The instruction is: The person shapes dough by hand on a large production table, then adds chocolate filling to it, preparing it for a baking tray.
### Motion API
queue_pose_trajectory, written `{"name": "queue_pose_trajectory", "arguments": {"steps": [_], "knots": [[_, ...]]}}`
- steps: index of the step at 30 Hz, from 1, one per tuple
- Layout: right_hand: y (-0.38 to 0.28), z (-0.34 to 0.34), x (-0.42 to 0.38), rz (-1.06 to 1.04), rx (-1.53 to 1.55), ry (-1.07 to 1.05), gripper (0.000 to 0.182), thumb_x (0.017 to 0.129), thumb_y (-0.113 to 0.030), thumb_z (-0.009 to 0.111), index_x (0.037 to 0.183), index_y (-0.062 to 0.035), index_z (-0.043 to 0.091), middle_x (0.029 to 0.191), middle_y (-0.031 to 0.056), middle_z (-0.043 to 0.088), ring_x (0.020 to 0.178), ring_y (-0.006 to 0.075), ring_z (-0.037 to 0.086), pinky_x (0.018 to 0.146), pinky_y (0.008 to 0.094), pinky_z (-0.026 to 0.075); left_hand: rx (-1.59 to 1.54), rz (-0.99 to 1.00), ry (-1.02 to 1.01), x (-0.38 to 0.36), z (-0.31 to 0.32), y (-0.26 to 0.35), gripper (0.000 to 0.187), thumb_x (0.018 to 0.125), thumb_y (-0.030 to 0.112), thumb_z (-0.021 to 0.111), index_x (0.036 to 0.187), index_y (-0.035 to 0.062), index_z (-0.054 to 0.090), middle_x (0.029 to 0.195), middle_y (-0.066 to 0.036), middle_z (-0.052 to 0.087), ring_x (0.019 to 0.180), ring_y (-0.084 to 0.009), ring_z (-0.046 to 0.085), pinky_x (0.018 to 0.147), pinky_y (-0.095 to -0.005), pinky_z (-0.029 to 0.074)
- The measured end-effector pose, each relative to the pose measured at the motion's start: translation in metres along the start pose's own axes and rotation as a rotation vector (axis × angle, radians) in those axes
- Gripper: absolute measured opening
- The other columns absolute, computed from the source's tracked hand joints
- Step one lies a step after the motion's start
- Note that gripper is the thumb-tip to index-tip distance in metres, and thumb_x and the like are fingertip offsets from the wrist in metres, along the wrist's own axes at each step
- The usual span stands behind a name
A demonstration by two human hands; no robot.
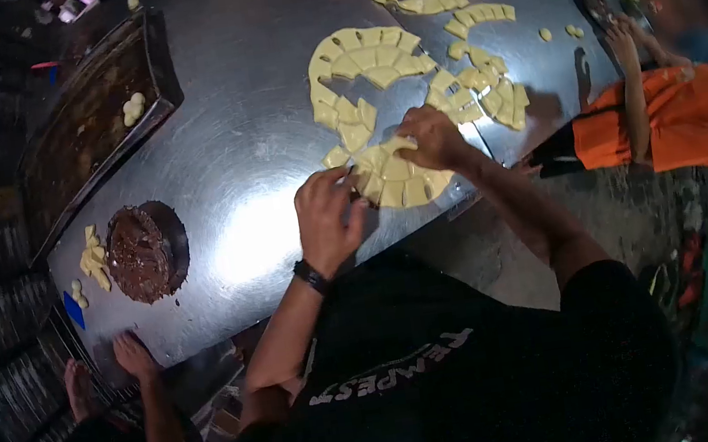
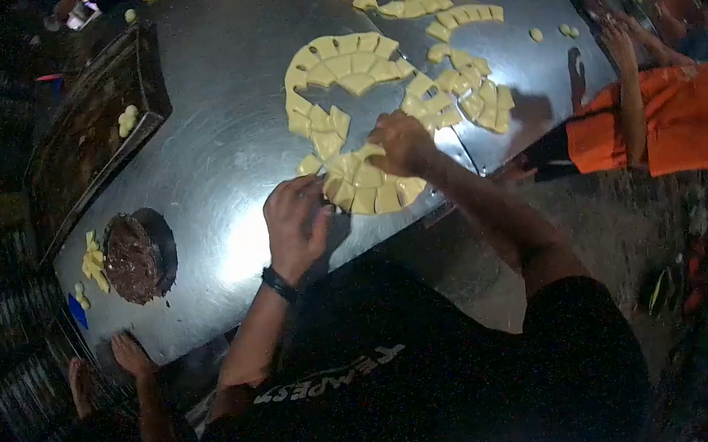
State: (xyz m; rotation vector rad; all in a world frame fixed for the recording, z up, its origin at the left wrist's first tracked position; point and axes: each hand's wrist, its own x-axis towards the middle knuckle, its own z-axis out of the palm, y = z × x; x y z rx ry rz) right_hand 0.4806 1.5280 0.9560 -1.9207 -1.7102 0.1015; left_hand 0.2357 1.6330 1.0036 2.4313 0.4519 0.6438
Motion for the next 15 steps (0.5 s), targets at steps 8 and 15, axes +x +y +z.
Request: {"name": "queue_pose_trajectory", "arguments": {"steps": [8,15], "knots": [[-0.011,-0.040,0.042,0.489,0.878,-0.209,0.039,0.073,-0.003,0.072,0.108,-0.0023,0.054,0.079,0.0001,0.053,0.072,0.0091,0.054,0.061,0.0223,0.045,-0.040,-0.133,-0.005,-0.010,0.036,0.005,0.029,0.078,0.021,0.062,0.101,0.0034,0.063,0.111,-0.010,0.058,0.117,-0.0319,0.045,0.100,-0.0512,0.028],[-0.136,0.010,0.073,0.480,1.440,-0.094,0.027,0.076,0.006,0.066,0.094,-0.0012,0.049,0.085,0.0103,0.062,0.074,0.0171,0.063,0.068,0.0277,0.052,-0.584,-0.490,0.917,0.024,-0.018,0.010,0.031,0.090,0.013,0.058,0.117,-0.0014,0.050,0.090,-0.005,0.058,0.083,-0.0087,0.053,0.068,-0.0223,0.046]]}}
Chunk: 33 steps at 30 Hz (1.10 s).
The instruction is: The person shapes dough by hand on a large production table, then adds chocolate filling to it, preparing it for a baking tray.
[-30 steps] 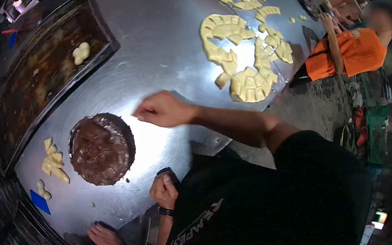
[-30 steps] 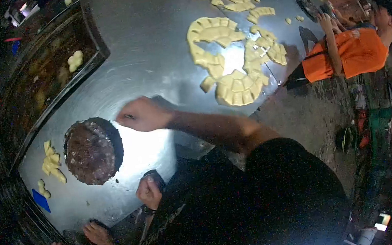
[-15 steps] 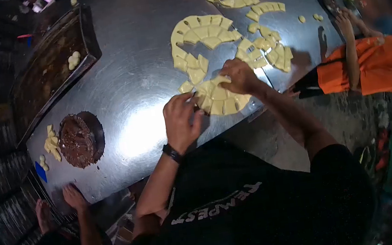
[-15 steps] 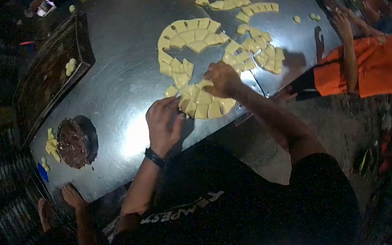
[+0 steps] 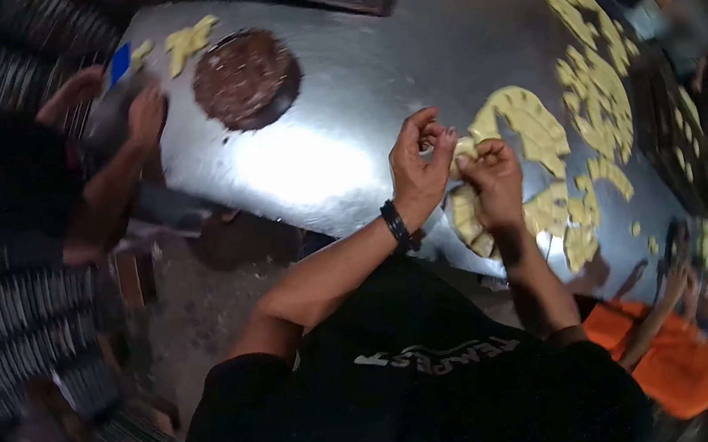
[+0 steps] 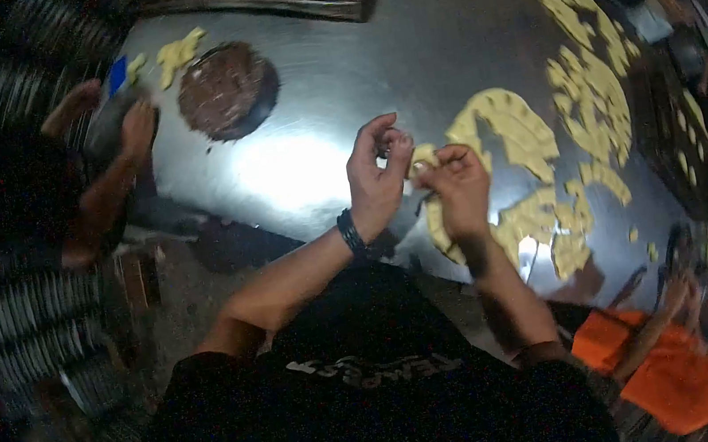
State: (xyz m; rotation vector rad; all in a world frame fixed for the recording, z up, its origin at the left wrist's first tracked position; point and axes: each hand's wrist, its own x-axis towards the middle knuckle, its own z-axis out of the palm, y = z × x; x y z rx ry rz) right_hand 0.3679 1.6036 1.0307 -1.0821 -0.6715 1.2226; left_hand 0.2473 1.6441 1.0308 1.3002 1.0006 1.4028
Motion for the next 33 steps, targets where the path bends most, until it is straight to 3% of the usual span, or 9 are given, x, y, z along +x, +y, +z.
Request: {"name": "queue_pose_trajectory", "arguments": {"steps": [5,9,12,13,16,19,23,29,33], "knots": [[0.013,0.065,-0.006,0.329,0.243,-0.389,0.062,0.081,0.002,0.064,0.133,-0.0015,0.031,0.093,0.0129,0.063,0.083,0.0196,0.064,0.075,0.0305,0.053,0.134,-0.044,0.025,0.017,-0.081,0.023,0.020,0.090,0.015,0.060,0.103,-0.0002,0.058,0.070,0.001,0.057,0.059,-0.0054,0.050,0.054,-0.0209,0.043],[-0.003,0.115,0.009,0.832,-0.075,-0.706,0.086,0.086,-0.007,0.060,0.146,-0.0153,-0.001,0.106,0.0172,0.059,0.087,0.0236,0.066,0.073,0.0327,0.056,0.133,0.075,-0.017,0.007,-0.132,0.005,0.024,0.088,0.016,0.056,0.105,-0.0021,0.058,0.082,-0.012,0.062,0.068,-0.0203,0.060,0.059,-0.0301,0.046],[0.019,0.153,0.035,0.944,-0.037,-0.925,0.085,0.086,-0.008,0.061,0.146,-0.0147,0.001,0.101,0.0163,0.061,0.083,0.0228,0.066,0.069,0.0314,0.057,0.166,0.099,0.105,0.007,-0.173,-0.003,0.028,0.093,0.019,0.047,0.112,-0.0011,0.055,0.098,-0.015,0.057,0.086,-0.0235,0.058,0.075,-0.0301,0.046],[0.023,0.169,0.040,0.957,-0.040,-0.888,0.068,0.088,-0.008,0.059,0.144,-0.0106,0.021,0.091,0.0126,0.063,0.076,0.0192,0.066,0.067,0.0320,0.056,0.052,-0.015,0.144,0.008,-0.186,-0.001,0.031,0.096,0.022,0.043,0.113,-0.0012,0.053,0.098,-0.013,0.055,0.087,-0.0207,0.055,0.076,-0.0295,0.044],[0.033,0.221,0.071,0.529,-0.506,-0.893,0.045,0.084,-0.002,0.058,0.127,-0.0057,0.047,0.082,0.0117,0.064,0.073,0.0220,0.064,0.068,0.0355,0.052,-0.127,-0.170,0.385,0.029,-0.226,-0.007,0.028,0.097,0.020,0.043,0.113,-0.0007,0.052,0.096,-0.006,0.054,0.083,-0.0114,0.051,0.073,-0.0269,0.044],[0.038,0.244,0.124,-0.759,-1.342,-0.831,0.033,0.076,0.005,0.056,0.107,-0.0045,0.058,0.089,0.0118,0.065,0.077,0.0280,0.061,0.069,0.0366,0.049,-0.148,-0.260,0.294,0.027,-0.276,-0.006,0.021,0.095,0.017,0.048,0.105,-0.0003,0.055,0.085,-0.003,0.056,0.074,-0.0083,0.051,0.067,-0.0233,0.044],[0.076,0.245,0.155,-0.930,-1.430,-0.818,0.026,0.069,0.006,0.055,0.093,-0.0046,0.056,0.082,0.0144,0.063,0.079,0.0360,0.058,0.071,0.0443,0.047,-0.137,-0.320,0.301,0.002,-0.325,-0.010,0.016,0.092,0.014,0.053,0.096,0.0000,0.060,0.077,-0.002,0.058,0.067,-0.0072,0.051,0.061,-0.0214,0.043],[0.061,0.259,0.156,-0.194,-1.324,-0.928,0.024,0.076,0.000,0.062,0.099,-0.0052,0.056,0.088,0.0089,0.065,0.081,0.0190,0.061,0.069,0.0326,0.048,-0.176,-0.365,0.465,-0.021,-0.341,-0.005,0.013,0.092,0.012,0.054,0.095,0.0019,0.061,0.077,-0.001,0.059,0.067,-0.0064,0.052,0.060,-0.0202,0.042],[0.068,0.220,0.151,0.505,-0.530,-0.988,0.028,0.083,-0.003,0.062,0.109,-0.0078,0.053,0.099,0.0053,0.063,0.084,0.0117,0.060,0.069,0.0254,0.049,-0.202,-0.356,0.438,-0.018,-0.322,0.007,0.019,0.094,0.017,0.051,0.099,0.0011,0.060,0.080,-0.003,0.060,0.070,-0.0073,0.053,0.061,-0.0206,0.043]]}}
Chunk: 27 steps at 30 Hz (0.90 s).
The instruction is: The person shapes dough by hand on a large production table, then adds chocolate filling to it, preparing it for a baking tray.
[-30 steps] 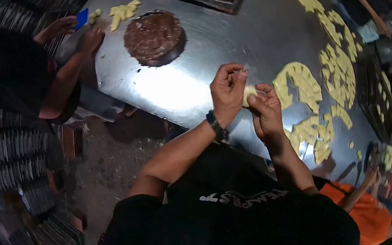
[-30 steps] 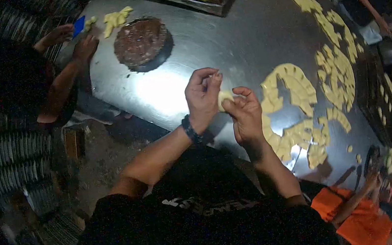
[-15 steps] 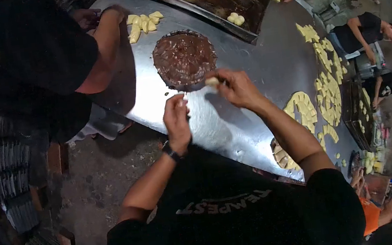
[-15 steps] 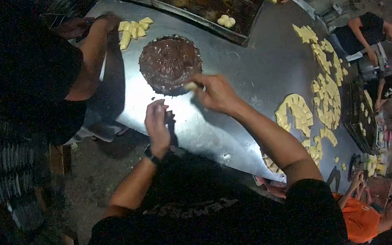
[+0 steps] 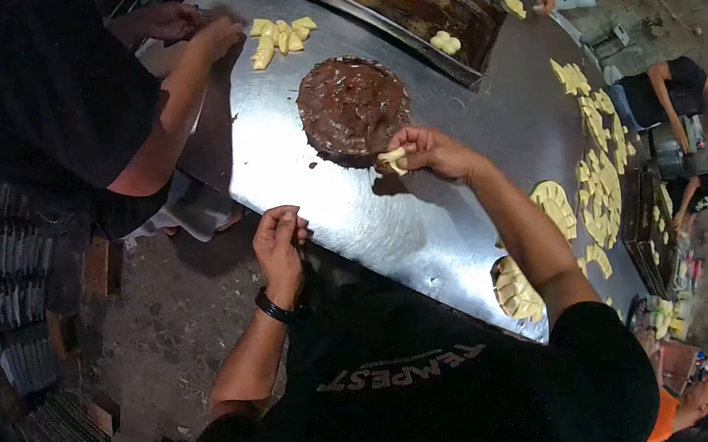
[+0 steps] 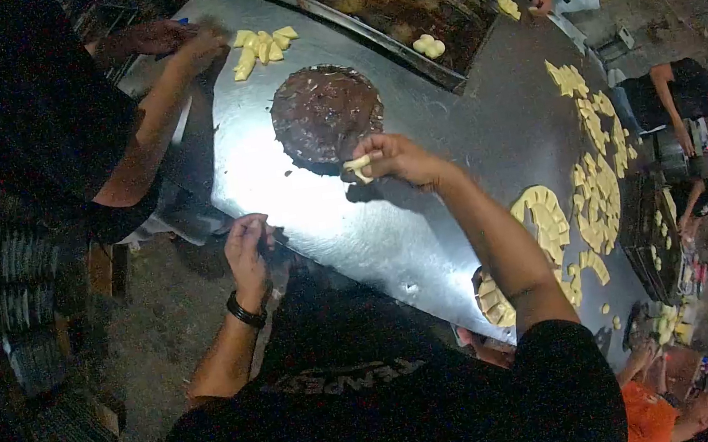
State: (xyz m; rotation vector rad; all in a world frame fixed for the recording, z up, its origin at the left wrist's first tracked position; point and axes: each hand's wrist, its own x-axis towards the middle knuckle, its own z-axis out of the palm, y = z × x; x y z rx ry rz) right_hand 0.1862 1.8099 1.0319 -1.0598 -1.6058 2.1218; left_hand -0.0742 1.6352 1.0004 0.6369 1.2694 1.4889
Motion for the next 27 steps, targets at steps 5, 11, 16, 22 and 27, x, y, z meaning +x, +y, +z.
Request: {"name": "queue_pose_trajectory", "arguments": {"steps": [5,11,16,22,27], "knots": [[0.037,0.033,-0.064,-0.100,0.868,-0.108,0.046,0.084,-0.002,0.058,0.126,-0.0098,0.043,0.106,0.0118,0.058,0.084,0.0201,0.059,0.067,0.0267,0.049,0.037,-0.150,-0.189,0.002,0.069,-0.002,0.051,0.099,0.041,0.035,0.115,-0.0019,0.056,0.097,-0.009,0.060,0.085,-0.0147,0.058,0.075,-0.0305,0.048],[0.078,0.052,-0.117,-0.225,1.130,-0.120,0.050,0.083,0.000,0.058,0.129,-0.0094,0.042,0.107,0.0145,0.057,0.079,0.0187,0.059,0.064,0.0233,0.049,0.032,-0.266,-0.596,-0.037,0.139,-0.004,0.045,0.098,0.032,0.043,0.113,-0.0079,0.056,0.102,-0.015,0.062,0.087,-0.0192,0.062,0.083,-0.0319,0.049],[0.114,0.064,-0.137,-0.158,1.174,0.028,0.042,0.083,0.003,0.056,0.123,-0.0060,0.049,0.106,0.0151,0.058,0.081,0.0192,0.063,0.066,0.0233,0.052,-0.060,-0.379,-0.494,-0.046,0.123,-0.032,0.024,0.090,0.012,0.059,0.108,-0.0038,0.061,0.097,-0.009,0.065,0.078,-0.0112,0.059,0.068,-0.0225,0.046],[0.096,0.084,-0.124,0.092,0.664,0.568,0.030,0.085,0.003,0.052,0.114,-0.0016,0.059,0.100,0.0186,0.063,0.089,0.0270,0.066,0.073,0.0323,0.056,0.169,-0.346,-0.552,-0.029,0.093,-0.038,0.026,0.096,0.016,0.047,0.108,-0.0018,0.063,0.102,-0.008,0.064,0.080,-0.0102,0.059,0.068,-0.0227,0.046],[0.057,0.093,-0.089,-0.521,-0.795,0.710,0.022,0.076,-0.003,0.062,0.097,-0.0031,0.066,0.094,0.0142,0.064,0.079,0.0280,0.066,0.069,0.0339,0.053,0.576,0.322,-0.650,-0.011,0.097,-0.020,0.043,0.098,0.030,0.040,0.102,-0.0057,0.063,0.104,-0.020,0.063,0.092,-0.0273,0.062,0.079,-0.0316,0.048]]}}
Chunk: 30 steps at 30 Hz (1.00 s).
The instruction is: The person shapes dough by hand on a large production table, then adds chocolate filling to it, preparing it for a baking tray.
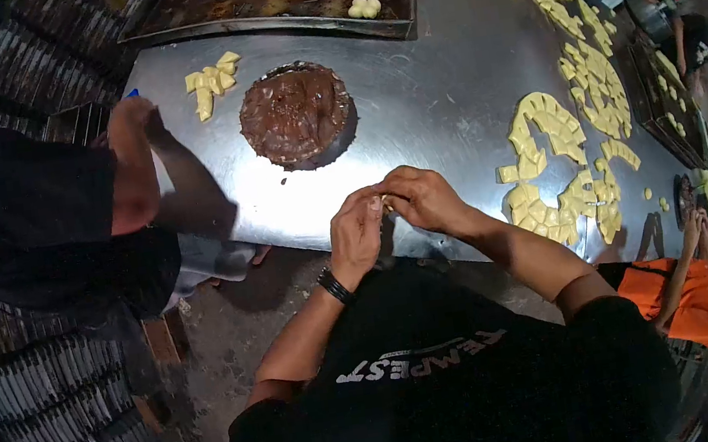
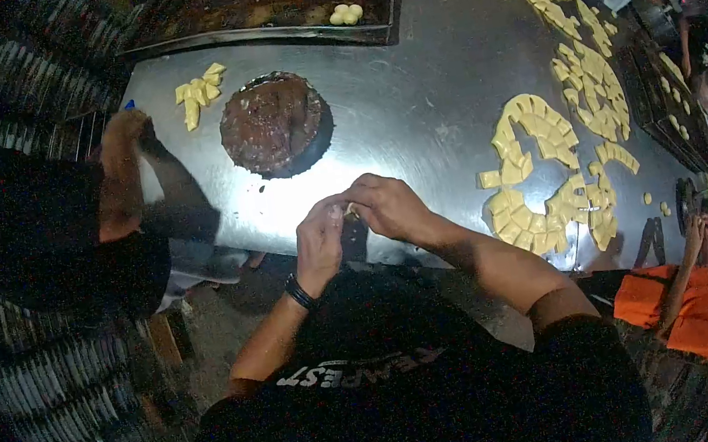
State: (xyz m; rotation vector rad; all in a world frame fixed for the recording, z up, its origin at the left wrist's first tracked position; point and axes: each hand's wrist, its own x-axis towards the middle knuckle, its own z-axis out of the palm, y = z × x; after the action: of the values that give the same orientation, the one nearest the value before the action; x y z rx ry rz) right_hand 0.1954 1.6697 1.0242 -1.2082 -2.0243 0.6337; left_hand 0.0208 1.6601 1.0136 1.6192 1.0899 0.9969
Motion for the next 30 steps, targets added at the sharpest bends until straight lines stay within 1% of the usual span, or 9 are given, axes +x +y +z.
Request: {"name": "queue_pose_trajectory", "arguments": {"steps": [7,9,12,15,18,19,25,28,30], "knots": [[-0.003,-0.013,-0.004,0.098,0.072,0.313,0.019,0.072,0.004,0.064,0.090,-0.0020,0.067,0.085,0.0115,0.063,0.074,0.0227,0.065,0.063,0.0304,0.053,-0.489,-0.075,0.039,0.011,0.023,0.001,0.051,0.099,0.034,0.036,0.105,-0.0105,0.061,0.120,-0.016,0.056,0.097,-0.0225,0.060,0.083,-0.0314,0.048],[-0.001,-0.019,-0.021,0.084,0.020,0.316,0.021,0.072,0.004,0.064,0.092,-0.0021,0.067,0.085,0.0110,0.063,0.075,0.0233,0.065,0.063,0.0309,0.053,-0.411,0.048,0.034,0.011,0.036,0.005,0.047,0.099,0.031,0.037,0.119,-0.0090,0.052,0.125,-0.015,0.049,0.099,-0.0207,0.059,0.083,-0.0296,0.049],[0.035,-0.019,-0.064,0.079,-0.138,0.206,0.019,0.075,0.001,0.062,0.094,-0.0012,0.066,0.091,0.0120,0.061,0.076,0.0272,0.064,0.070,0.0367,0.054,-0.751,-0.403,-0.106,-0.001,0.054,-0.002,0.045,0.099,0.027,0.040,0.128,-0.0070,0.043,0.124,-0.015,0.049,0.099,-0.0201,0.059,0.081,-0.0295,0.050],[0.064,-0.013,-0.109,-0.119,-0.404,0.100,0.011,0.073,-0.004,0.065,0.085,-0.0030,0.066,0.083,0.0109,0.062,0.069,0.0288,0.060,0.069,0.0403,0.050,-0.596,-0.330,0.068,-0.019,0.055,-0.017,0.040,0.098,0.022,0.044,0.126,-0.0059,0.045,0.113,-0.014,0.057,0.089,-0.0185,0.061,0.075,-0.0291,0.051],[0.056,-0.047,-0.101,-0.027,-0.074,-0.214,0.009,0.077,-0.012,0.064,0.080,-0.0028,0.065,0.074,0.0106,0.061,0.069,0.0295,0.060,0.065,0.0405,0.047,-0.645,-0.369,0.233,-0.043,0.035,-0.016,0.038,0.097,0.023,0.048,0.122,-0.0055,0.049,0.108,-0.015,0.060,0.087,-0.0172,0.061,0.072,-0.0279,0.051],[0.052,-0.065,-0.078,0.353,0.027,-0.655,0.017,0.080,-0.018,0.062,0.076,-0.0018,0.063,0.068,0.0108,0.061,0.068,0.0310,0.060,0.063,0.0386,0.046,-0.598,-0.357,0.296,-0.050,0.030,-0.012,0.036,0.096,0.023,0.050,0.118,-0.0051,0.053,0.105,-0.014,0.061,0.085,-0.0169,0.061,0.069,-0.0277,0.051],[0.071,-0.032,-0.028,0.262,0.386,0.136,0.010,0.081,-0.009,0.057,0.086,-0.0003,0.059,0.072,0.0049,0.057,0.061,0.0146,0.053,0.057,0.0279,0.042,-0.553,-0.431,0.507,-0.083,0.032,0.005,0.035,0.095,0.027,0.052,0.114,-0.0023,0.058,0.100,-0.011,0.064,0.081,-0.0149,0.063,0.065,-0.0253,0.051],[0.069,-0.045,-0.013,0.451,0.734,0.197,0.022,0.084,-0.018,0.054,0.100,-0.0035,0.058,0.082,0.0070,0.058,0.074,0.0162,0.055,0.072,0.0293,0.044,-0.539,-0.440,0.525,-0.091,0.028,-0.001,0.040,0.095,0.030,0.049,0.116,-0.0037,0.057,0.090,-0.010,0.064,0.078,-0.0148,0.061,0.063,-0.0257,0.048],[0.058,-0.065,-0.006,0.597,1.422,0.083,0.029,0.085,-0.024,0.049,0.107,-0.0047,0.054,0.092,0.0117,0.058,0.083,0.0235,0.056,0.077,0.0340,0.044,-0.550,-0.470,0.523,-0.088,0.019,-0.002,0.040,0.095,0.030,0.048,0.115,-0.0039,0.058,0.090,-0.010,0.064,0.078,-0.0148,0.061,0.063,-0.0259,0.048]]}}
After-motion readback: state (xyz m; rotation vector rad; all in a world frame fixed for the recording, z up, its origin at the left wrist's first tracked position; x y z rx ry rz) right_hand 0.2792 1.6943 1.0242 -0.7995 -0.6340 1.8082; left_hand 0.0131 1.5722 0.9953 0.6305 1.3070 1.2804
